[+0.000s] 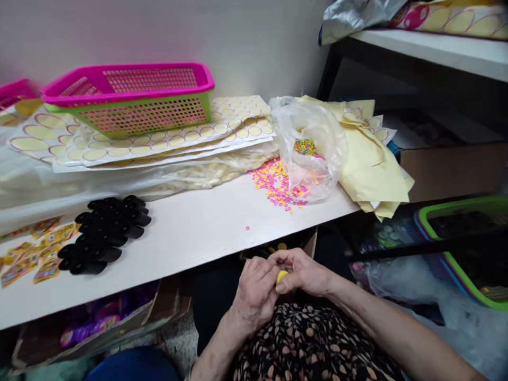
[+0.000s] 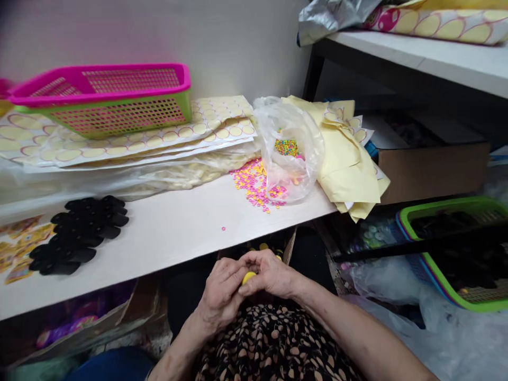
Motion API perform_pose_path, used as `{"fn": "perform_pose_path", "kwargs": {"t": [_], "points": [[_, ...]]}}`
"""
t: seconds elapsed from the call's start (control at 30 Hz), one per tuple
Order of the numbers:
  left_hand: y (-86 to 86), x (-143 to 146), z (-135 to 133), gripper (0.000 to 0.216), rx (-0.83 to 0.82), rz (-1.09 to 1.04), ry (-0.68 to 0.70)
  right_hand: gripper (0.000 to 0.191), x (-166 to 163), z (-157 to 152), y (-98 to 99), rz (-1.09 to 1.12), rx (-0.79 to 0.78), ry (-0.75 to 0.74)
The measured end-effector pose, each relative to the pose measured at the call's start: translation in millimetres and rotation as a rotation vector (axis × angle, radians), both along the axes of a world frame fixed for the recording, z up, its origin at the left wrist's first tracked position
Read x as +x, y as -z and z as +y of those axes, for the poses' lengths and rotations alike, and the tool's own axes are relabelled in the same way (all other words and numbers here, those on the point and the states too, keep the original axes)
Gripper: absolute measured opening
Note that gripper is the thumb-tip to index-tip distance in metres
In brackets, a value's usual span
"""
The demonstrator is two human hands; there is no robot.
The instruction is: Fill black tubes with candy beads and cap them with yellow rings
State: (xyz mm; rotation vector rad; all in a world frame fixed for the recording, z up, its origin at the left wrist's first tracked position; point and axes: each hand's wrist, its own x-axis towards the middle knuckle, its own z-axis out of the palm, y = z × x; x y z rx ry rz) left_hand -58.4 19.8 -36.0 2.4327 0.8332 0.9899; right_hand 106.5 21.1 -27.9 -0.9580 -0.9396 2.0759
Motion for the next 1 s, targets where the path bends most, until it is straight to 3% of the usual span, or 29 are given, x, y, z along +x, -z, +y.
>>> {"fn": "perform_pose_path", "kwargs": {"t": [0.17,0.4,0.5,0.57,0.63,0.7,0.8,0.9,1.0], "points": [[-1.9,4.2,7.9,0.018,-0.065,-0.015,0.001,0.037,0.4,2.1,9.3,0.000,0.066,0.111],[0.9,3.4,19.1,0.022,-0.085,-0.053,-0.013,0.049,11.7,14.7,6.9,0.001,0.043,-0.035],[4.0,5.1,16.9,0.023,-0.051,-0.019,-0.002,0.048,12.1,14.0,9.6,-0.042,0.044,-0.014],[4.3,3.6,14.9,0.025,-0.048,0.015,0.003,0.043,12.9,12.5,12.6,-0.161,0.110,0.033],[4.2,-2.3,14.4,0.028,-0.041,0.025,-0.032,0.037,15.6,11.6,16.4,-0.438,0.266,0.070],[4.4,-13.9,16.6,0.027,-0.022,-0.009,-0.141,0.033,19.2,11.3,21.3,-0.761,0.486,0.019],[3.8,-42.2,27.4,0.020,0.042,-0.091,-0.404,0.028,21.9,10.0,31.9,-1.079,0.764,-0.208],[-3.1,-82.3,49.6,0.014,0.098,-0.079,-0.782,0.030,22.1,7.3,48.5,-1.284,0.838,-0.347],[-18.9,-127.8,80.5,0.016,0.106,0.112,-1.203,0.034,24.9,6.6,69.8,-1.340,0.817,-0.422]]}}
